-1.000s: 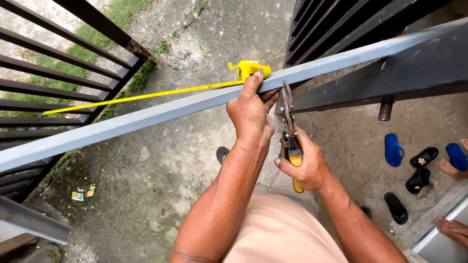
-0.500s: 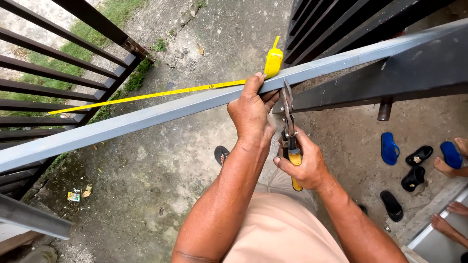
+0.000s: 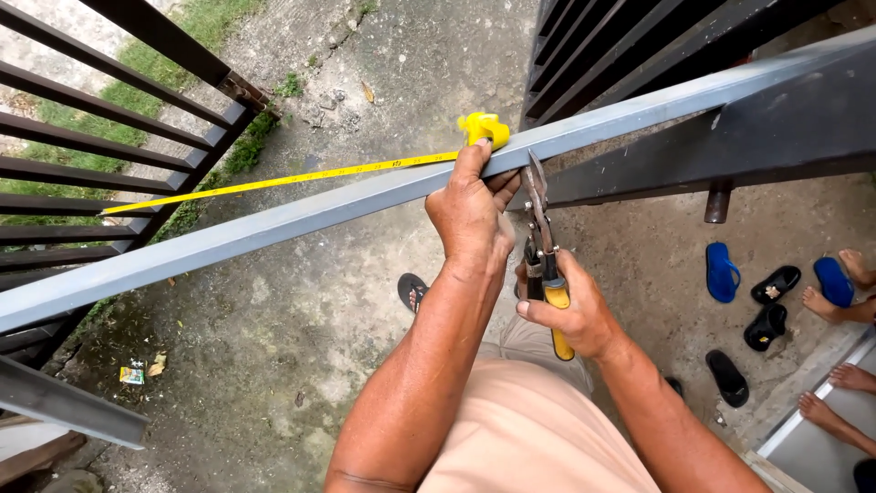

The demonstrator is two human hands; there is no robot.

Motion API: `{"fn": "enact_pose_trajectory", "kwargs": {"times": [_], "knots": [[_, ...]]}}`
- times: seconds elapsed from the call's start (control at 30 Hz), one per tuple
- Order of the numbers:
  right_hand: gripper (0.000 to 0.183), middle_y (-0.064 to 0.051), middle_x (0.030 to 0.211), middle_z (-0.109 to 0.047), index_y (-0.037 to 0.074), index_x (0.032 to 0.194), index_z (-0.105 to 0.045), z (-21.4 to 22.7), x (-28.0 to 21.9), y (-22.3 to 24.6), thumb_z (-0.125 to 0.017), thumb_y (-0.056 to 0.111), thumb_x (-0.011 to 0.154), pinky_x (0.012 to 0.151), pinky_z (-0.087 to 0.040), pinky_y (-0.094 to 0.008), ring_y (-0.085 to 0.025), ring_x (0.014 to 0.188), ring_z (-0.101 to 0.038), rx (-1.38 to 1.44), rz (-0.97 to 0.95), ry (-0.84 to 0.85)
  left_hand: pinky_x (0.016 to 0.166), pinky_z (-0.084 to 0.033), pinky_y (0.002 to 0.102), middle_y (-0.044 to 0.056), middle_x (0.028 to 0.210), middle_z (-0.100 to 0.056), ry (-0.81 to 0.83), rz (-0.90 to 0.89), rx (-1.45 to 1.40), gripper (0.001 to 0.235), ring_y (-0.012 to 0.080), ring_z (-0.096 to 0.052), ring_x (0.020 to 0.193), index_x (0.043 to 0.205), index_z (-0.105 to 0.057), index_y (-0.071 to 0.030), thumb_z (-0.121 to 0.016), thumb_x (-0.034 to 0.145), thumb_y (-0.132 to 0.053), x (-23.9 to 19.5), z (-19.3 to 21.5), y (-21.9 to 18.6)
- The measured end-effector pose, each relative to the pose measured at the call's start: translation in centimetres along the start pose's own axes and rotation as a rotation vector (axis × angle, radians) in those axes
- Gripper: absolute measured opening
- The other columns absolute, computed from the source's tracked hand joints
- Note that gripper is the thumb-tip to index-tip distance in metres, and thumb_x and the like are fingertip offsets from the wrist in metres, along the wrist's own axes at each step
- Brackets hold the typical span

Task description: Measuring a metal profile with a tape measure and cutting it to size using tin snips.

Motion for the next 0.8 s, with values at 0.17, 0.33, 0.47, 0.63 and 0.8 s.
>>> {"fn": "enact_pose_trajectory", "kwargs": {"times": [0.17, 0.33, 0.47, 0.63, 0.8], "knots": [[0.055, -0.013, 0.093, -0.076, 0.006, 0.112, -0.072, 0.1, 0.2, 0.0, -0.095, 0.015, 0.063, 0.077, -0.057, -0.036, -0.018, 0.083, -0.07, 0.032, -0.004, 0.044, 0.063, -0.064, 0.052, 0.02, 0.078, -0.059, -0.009, 0.012, 0.0, 0.038, 0.037, -0.073, 0.06, 0.095, -0.064, 0.014, -0.083, 0.073, -0.01, -0.3, 0.0, 0.2], [0.044, -0.01, 0.08, -0.073, 0.006, 0.103, -0.071, 0.3, 0.2, 1.5, -0.09, 0.021, 0.066, 0.066, -0.056, -0.031, -0.015, 0.073, -0.069, -0.003, 0.171, 0.042, 0.064, -0.064, 0.054, 0.024, 0.078, -0.06, -0.002, -0.001, -0.014, 0.04, 0.0394, -0.073, 0.061, 0.095, -0.064, 0.015, -0.084, 0.072, -0.01, -0.6, 0.1, 0.5], [0.042, -0.01, 0.077, -0.072, 0.007, 0.101, -0.071, 0.1, 0.7, 1.0, -0.089, 0.022, 0.067, 0.064, -0.055, -0.031, -0.014, 0.071, -0.068, -0.008, 0.229, 0.053, 0.062, -0.064, 0.053, 0.022, 0.077, -0.059, -0.012, -0.018, -0.007, 0.04, 0.0367, -0.072, 0.059, 0.094, -0.065, 0.016, -0.084, 0.071, -0.011, -1.3, -0.6, -0.1], [0.037, -0.009, 0.076, -0.073, 0.007, 0.1, -0.07, -0.6, 0.8, 0.9, -0.088, 0.02, 0.07, 0.063, -0.055, -0.029, -0.013, 0.07, -0.068, 0.013, 0.264, 0.056, 0.062, -0.064, 0.053, 0.023, 0.076, -0.058, -0.024, -0.027, -0.029, 0.039, 0.0362, -0.071, 0.058, 0.093, -0.066, 0.016, -0.084, 0.071, -0.01, -1.1, -0.5, 0.3], [0.04, -0.01, 0.079, -0.072, 0.005, 0.104, -0.069, -1.2, 0.9, 0.6, -0.087, 0.019, 0.071, 0.065, -0.055, -0.032, -0.015, 0.073, -0.066, 0.071, 0.226, 0.069, 0.06, -0.064, 0.054, 0.024, 0.076, -0.06, -0.015, -0.023, -0.027, 0.038, 0.0372, -0.071, 0.057, 0.093, -0.067, 0.016, -0.084, 0.071, -0.01, 0.5, 0.0, 1.1]]}}
Point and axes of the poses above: each hand's wrist, its own x-axis towards the middle knuckle, its own z-axis out of the back of the hand, y = z × x, the point moved 5 cm from there along x, towards the middle knuckle
